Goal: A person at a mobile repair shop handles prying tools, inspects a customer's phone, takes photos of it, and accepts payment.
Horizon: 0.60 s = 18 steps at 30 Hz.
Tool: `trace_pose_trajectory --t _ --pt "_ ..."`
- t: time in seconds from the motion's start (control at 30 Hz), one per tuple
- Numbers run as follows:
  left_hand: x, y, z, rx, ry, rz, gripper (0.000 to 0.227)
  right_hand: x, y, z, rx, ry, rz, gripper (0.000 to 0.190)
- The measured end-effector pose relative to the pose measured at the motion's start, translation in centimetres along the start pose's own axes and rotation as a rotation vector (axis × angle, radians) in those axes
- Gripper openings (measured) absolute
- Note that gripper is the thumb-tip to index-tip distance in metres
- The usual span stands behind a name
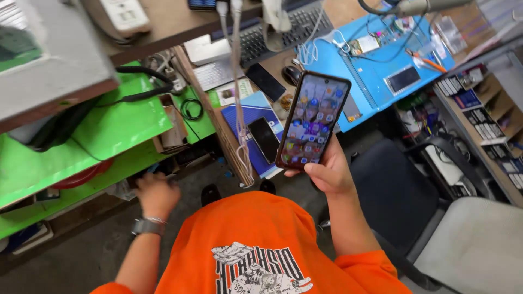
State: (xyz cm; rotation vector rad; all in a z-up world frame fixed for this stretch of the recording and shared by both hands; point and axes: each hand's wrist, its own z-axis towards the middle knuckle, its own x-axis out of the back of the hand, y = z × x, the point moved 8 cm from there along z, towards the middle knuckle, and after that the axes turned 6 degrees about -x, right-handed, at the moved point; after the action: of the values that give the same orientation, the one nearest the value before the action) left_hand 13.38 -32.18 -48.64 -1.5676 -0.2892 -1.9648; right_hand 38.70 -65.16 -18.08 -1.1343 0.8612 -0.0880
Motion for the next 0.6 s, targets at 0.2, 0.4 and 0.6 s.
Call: trace_pose_trajectory --t 0.2,0.4,0.6 --pt "9.6 15.0 -1.1 -0.089 -1.020 -0.668 0.054 3.0 -2.7 -1.7 0.057 0.016 -0.026 0.076" --pt "16.7 20.9 4.4 -0.403 -0.777 -0.632 0.046 6.5 -3.2 -4.1 0.024 -0.006 0.015 0.076" --pt "16.4 27.1 7.2 -0.322 -0.757 -0.874 0.045 13.9 -2.9 -6.7 -0.058 0.129 0.178 0.057"
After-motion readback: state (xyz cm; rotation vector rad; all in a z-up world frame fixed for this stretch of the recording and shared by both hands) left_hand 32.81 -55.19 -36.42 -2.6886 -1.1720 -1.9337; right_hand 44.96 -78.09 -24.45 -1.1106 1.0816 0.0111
